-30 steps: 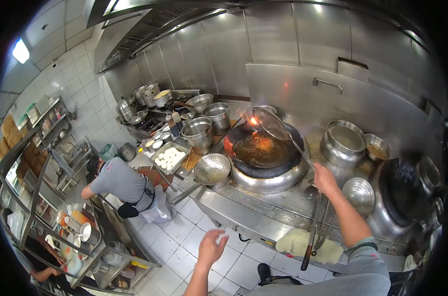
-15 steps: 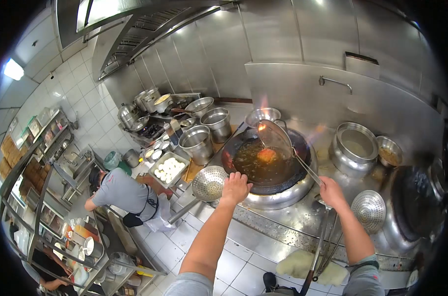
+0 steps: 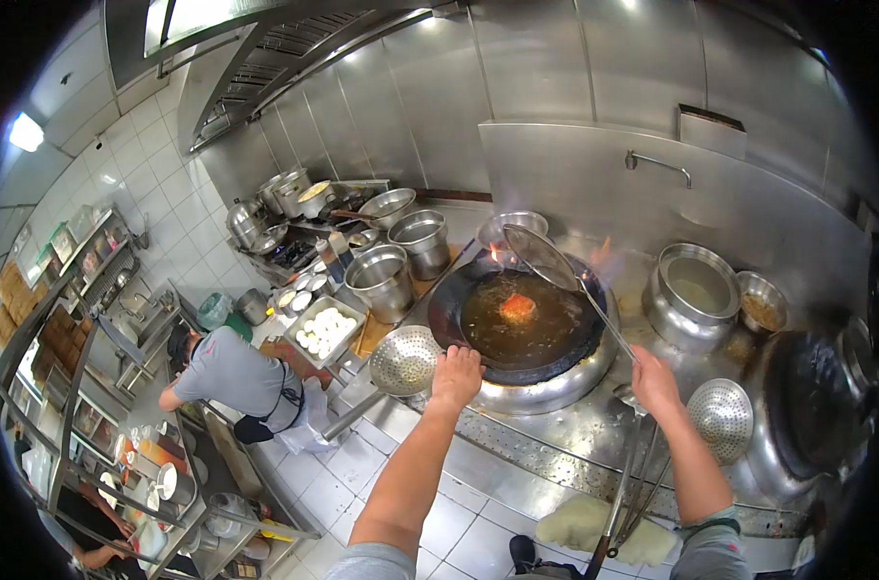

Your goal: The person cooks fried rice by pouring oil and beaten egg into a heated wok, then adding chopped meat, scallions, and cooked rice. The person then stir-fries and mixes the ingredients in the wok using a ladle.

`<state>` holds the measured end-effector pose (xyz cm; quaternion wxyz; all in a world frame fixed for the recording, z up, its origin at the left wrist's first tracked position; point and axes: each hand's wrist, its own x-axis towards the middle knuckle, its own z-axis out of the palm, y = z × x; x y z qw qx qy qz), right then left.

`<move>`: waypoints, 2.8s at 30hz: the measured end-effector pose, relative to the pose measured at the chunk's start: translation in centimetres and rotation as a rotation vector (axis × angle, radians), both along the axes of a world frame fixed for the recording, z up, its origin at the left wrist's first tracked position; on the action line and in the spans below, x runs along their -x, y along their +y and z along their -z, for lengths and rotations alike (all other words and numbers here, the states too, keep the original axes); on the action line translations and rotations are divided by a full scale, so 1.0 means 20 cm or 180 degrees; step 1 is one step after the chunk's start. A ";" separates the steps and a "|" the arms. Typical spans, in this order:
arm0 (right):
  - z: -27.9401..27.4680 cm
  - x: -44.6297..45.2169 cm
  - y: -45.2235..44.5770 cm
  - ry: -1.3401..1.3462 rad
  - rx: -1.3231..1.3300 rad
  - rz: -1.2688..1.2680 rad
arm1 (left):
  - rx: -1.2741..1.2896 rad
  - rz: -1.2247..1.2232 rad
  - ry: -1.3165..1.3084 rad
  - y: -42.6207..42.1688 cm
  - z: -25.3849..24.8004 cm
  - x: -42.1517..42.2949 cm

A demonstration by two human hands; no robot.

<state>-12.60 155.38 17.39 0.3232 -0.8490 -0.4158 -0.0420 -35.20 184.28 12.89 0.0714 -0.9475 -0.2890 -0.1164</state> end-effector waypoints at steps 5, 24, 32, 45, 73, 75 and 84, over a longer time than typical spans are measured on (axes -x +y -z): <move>0.07 0.00 0.00 -0.0278 -0.0010 -0.0054 | -0.0004 0.0027 -0.0079 -0.04 0.03 0.00; 0.29 0.34 0.15 -0.0748 0.0714 -0.0195 | 0.1056 0.0496 -0.1500 -0.86 -0.04 0.86; -0.06 0.77 0.20 -0.1167 0.0503 -0.0747 | 0.2090 -0.1945 -0.2053 -1.91 0.44 2.07; 0.07 2.52 -0.24 0.0286 0.1867 -0.6367 | 0.1818 -0.4589 -0.3339 -2.98 0.54 2.15; 0.64 3.42 -3.38 -0.2511 0.3288 -1.0962 | 0.2632 -0.6205 -0.6418 -5.79 1.72 0.80; 0.65 3.39 -3.59 -0.3076 0.3603 -1.1045 | 0.1612 -0.6688 -0.6909 -5.84 1.52 0.78; 0.87 3.51 -4.50 -0.3576 0.3651 -1.1857 | -0.2891 -0.6728 -0.8431 -6.43 1.43 1.05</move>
